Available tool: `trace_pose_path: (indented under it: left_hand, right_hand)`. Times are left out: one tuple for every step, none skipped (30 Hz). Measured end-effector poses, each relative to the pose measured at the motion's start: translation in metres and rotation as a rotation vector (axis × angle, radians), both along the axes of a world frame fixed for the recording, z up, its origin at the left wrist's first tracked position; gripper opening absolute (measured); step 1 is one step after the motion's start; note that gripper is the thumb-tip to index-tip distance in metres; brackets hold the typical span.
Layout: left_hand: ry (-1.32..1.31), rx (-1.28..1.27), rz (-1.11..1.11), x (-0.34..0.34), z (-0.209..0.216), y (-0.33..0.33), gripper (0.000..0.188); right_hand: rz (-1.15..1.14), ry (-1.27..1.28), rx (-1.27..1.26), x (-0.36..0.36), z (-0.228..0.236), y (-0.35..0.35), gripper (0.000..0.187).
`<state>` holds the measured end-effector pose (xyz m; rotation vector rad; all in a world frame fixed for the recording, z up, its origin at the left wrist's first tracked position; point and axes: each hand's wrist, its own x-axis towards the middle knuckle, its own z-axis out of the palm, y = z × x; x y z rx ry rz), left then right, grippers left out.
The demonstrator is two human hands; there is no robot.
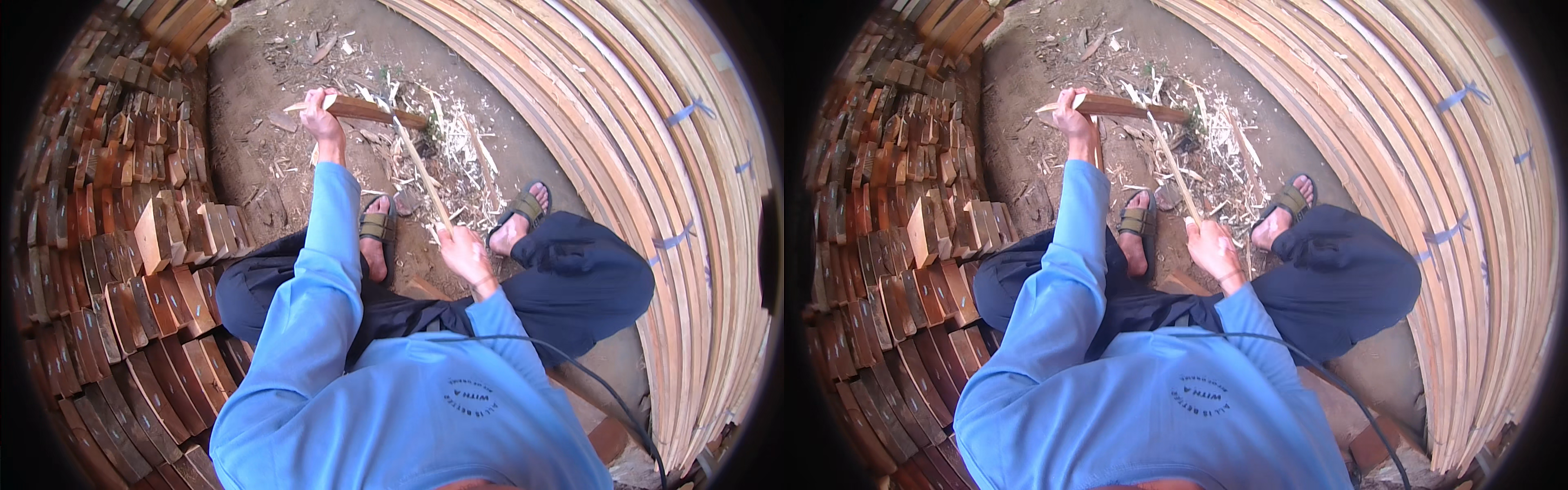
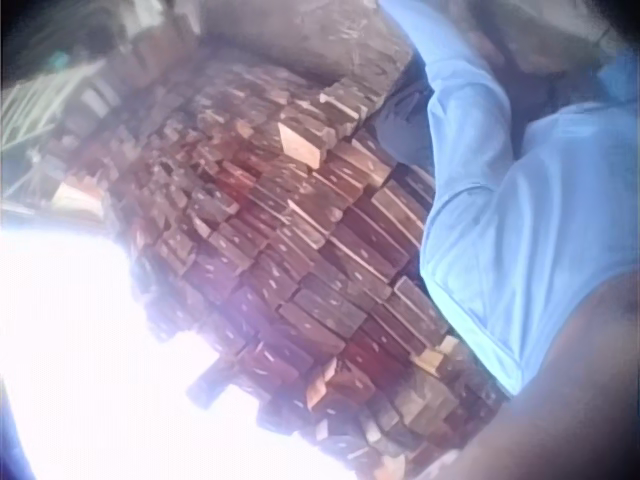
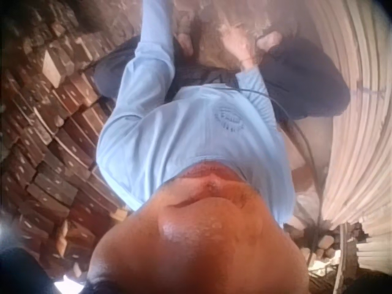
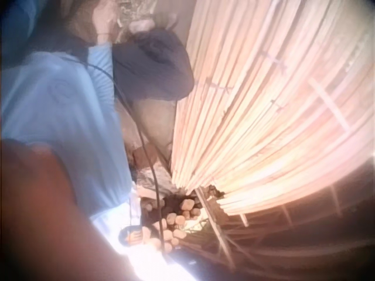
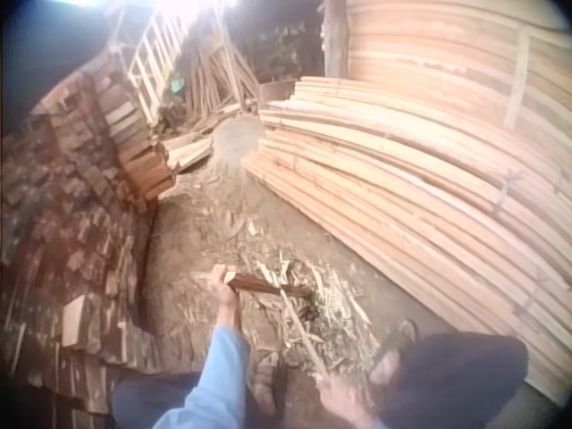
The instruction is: The person shaves a wood piece with an adze while holding it by hand.
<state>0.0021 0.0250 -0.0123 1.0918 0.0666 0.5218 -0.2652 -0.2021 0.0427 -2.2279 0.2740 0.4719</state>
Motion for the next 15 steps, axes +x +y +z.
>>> trace_pose_path:
  left_hand:
    - [-0.029,0.041,0.007,0.001,0.000,0.000,0.021]
    - [0.030,0.065,0.042,-0.002,-0.002,0.001,0.022]
    - [0.096,0.023,0.054,0.000,-0.002,0.001,0.023]
    - [0.017,0.034,0.017,0.001,-0.003,0.000,0.023]
    - [0.000,0.033,0.005,-0.002,-0.004,0.001,0.022]
    - [0.055,0.021,0.006,-0.003,-0.005,0.001,0.022]
    - [0.011,0.039,-0.017,-0.004,-0.005,0.001,0.022]
    - [0.013,0.004,-0.009,-0.005,-0.005,0.001,0.022]
    - [0.029,-0.024,-0.019,-0.006,-0.005,0.001,0.022]
    - [0.044,-0.055,-0.029,-0.006,-0.004,0.001,0.022]
    - [0.015,0.055,0.025,-0.006,-0.005,0.000,0.021]
    - [0.003,0.156,0.016,-0.005,-0.005,0.001,0.020]
    - [-0.003,0.108,0.002,-0.006,-0.006,0.000,0.020]
    - [0.004,0.060,-0.011,-0.004,-0.007,0.001,0.020]
    - [0.000,0.044,-0.007,-0.005,-0.007,0.001,0.020]
  right_hand:
    - [-0.014,-0.044,0.015,0.001,-0.002,-0.002,0.054]
    - [-0.065,-0.011,-0.023,-0.002,-0.003,-0.004,0.057]
    - [-0.154,-0.099,0.102,-0.002,-0.005,-0.005,0.057]
    - [-0.124,-0.171,0.136,-0.003,-0.007,-0.006,0.057]
    - [-0.127,-0.207,0.117,-0.005,-0.009,-0.006,0.057]
    - [-0.093,-0.181,0.152,-0.006,-0.011,-0.005,0.056]
    - [-0.015,-0.032,0.076,-0.008,-0.011,-0.005,0.057]
    - [-0.043,0.000,0.007,-0.009,-0.012,-0.005,0.057]
    - [-0.037,0.055,0.009,-0.012,-0.011,-0.004,0.057]
    - [-0.068,0.061,-0.013,-0.011,-0.010,-0.004,0.057]
    - [-0.010,-0.133,-0.023,-0.015,-0.009,-0.003,0.057]
    - [-0.004,-0.198,0.020,-0.017,-0.008,-0.003,0.057]
    - [-0.065,-0.163,0.076,-0.016,-0.008,-0.001,0.057]
    - [-0.137,-0.219,0.144,-0.016,-0.007,-0.002,0.057]
    - [-0.115,-0.224,0.177,-0.015,-0.006,0.000,0.050]
